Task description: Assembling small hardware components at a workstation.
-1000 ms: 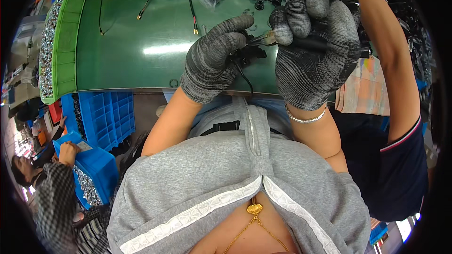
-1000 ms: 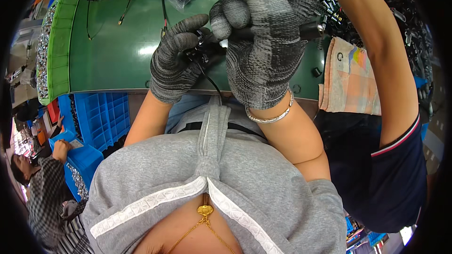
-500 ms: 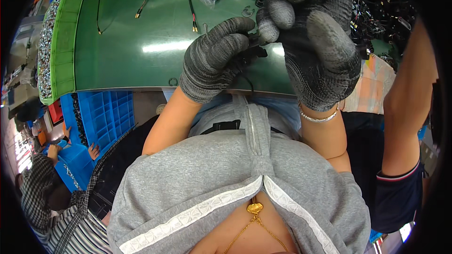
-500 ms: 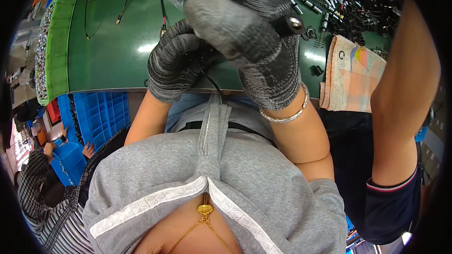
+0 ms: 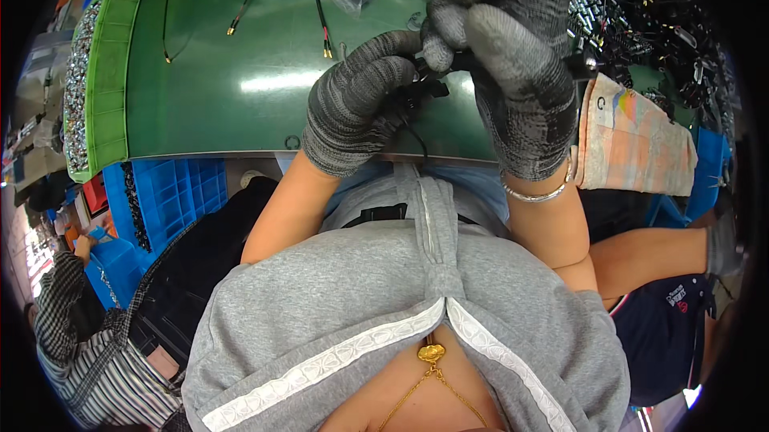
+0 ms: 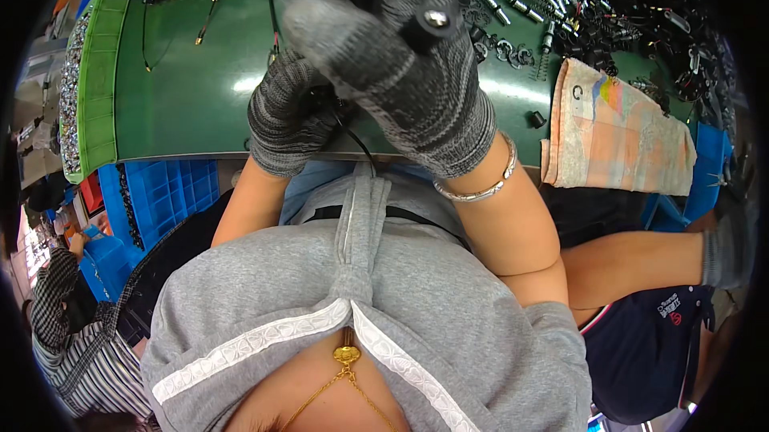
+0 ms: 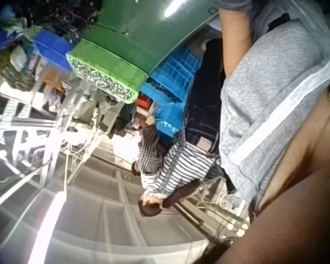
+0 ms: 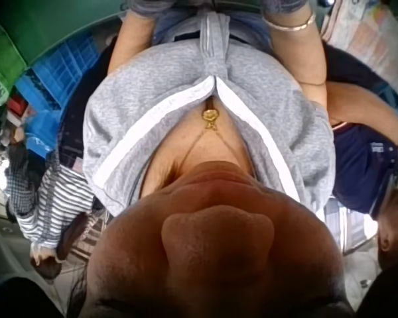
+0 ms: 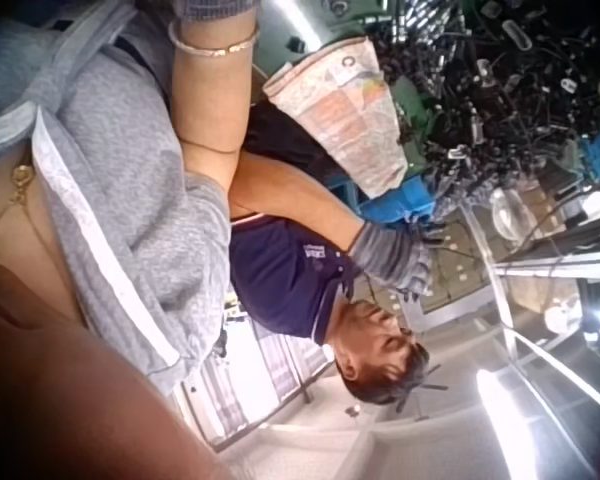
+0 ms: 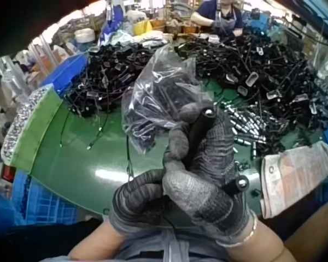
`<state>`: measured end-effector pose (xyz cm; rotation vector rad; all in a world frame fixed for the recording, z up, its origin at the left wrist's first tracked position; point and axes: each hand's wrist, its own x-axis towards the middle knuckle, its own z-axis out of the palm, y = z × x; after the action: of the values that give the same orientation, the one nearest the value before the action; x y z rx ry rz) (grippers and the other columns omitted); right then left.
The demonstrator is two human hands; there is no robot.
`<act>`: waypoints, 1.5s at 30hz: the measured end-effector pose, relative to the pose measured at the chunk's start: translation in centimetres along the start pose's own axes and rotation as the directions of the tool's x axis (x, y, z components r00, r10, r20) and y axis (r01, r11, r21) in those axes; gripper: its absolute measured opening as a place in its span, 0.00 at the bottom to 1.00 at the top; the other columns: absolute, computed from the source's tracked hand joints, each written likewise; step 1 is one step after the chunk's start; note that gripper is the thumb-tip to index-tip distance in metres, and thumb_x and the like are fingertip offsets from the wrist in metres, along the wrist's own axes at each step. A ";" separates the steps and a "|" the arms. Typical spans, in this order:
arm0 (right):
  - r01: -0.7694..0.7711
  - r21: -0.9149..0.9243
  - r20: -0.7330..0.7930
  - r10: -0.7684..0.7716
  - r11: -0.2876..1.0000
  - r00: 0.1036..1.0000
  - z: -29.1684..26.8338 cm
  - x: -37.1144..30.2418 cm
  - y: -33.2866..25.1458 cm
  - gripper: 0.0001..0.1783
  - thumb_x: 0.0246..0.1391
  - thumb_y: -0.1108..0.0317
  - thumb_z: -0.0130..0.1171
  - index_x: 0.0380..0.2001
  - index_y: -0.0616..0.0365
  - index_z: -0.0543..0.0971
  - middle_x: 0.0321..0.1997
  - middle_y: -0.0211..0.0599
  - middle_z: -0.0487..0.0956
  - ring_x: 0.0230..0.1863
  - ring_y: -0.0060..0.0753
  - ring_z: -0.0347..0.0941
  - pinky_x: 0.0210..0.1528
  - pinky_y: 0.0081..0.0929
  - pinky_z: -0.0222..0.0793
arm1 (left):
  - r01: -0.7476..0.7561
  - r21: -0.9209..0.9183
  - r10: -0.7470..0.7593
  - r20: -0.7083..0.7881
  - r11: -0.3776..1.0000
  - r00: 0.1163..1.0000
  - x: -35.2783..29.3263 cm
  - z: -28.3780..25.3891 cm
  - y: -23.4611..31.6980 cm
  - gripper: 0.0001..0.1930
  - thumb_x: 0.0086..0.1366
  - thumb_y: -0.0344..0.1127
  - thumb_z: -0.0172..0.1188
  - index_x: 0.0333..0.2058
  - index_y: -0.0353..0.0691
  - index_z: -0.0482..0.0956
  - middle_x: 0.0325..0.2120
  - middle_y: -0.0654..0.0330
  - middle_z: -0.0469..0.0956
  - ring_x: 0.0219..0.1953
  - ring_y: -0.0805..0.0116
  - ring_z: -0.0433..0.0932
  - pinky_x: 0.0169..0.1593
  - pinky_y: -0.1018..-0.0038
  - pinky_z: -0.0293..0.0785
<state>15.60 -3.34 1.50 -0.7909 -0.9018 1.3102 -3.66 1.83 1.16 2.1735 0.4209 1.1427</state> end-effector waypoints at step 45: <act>-0.470 -0.785 -0.576 -0.197 0.403 0.794 -4.5 -11.6 -1.7 0.33 0.45 0.84 0.60 0.57 0.56 0.67 0.34 0.38 0.75 0.34 0.30 0.76 0.40 0.26 0.75 | -0.120 0.711 -0.251 0.394 0.693 0.884 -1.0 0.7 -1.5 0.49 0.55 0.71 0.56 0.71 0.56 0.54 0.74 0.56 0.44 0.75 0.51 0.39 0.71 0.44 0.24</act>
<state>19.94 -14.97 -0.23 -2.0985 -0.9977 0.4650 -3.67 2.11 -0.72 2.9766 0.8280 0.3600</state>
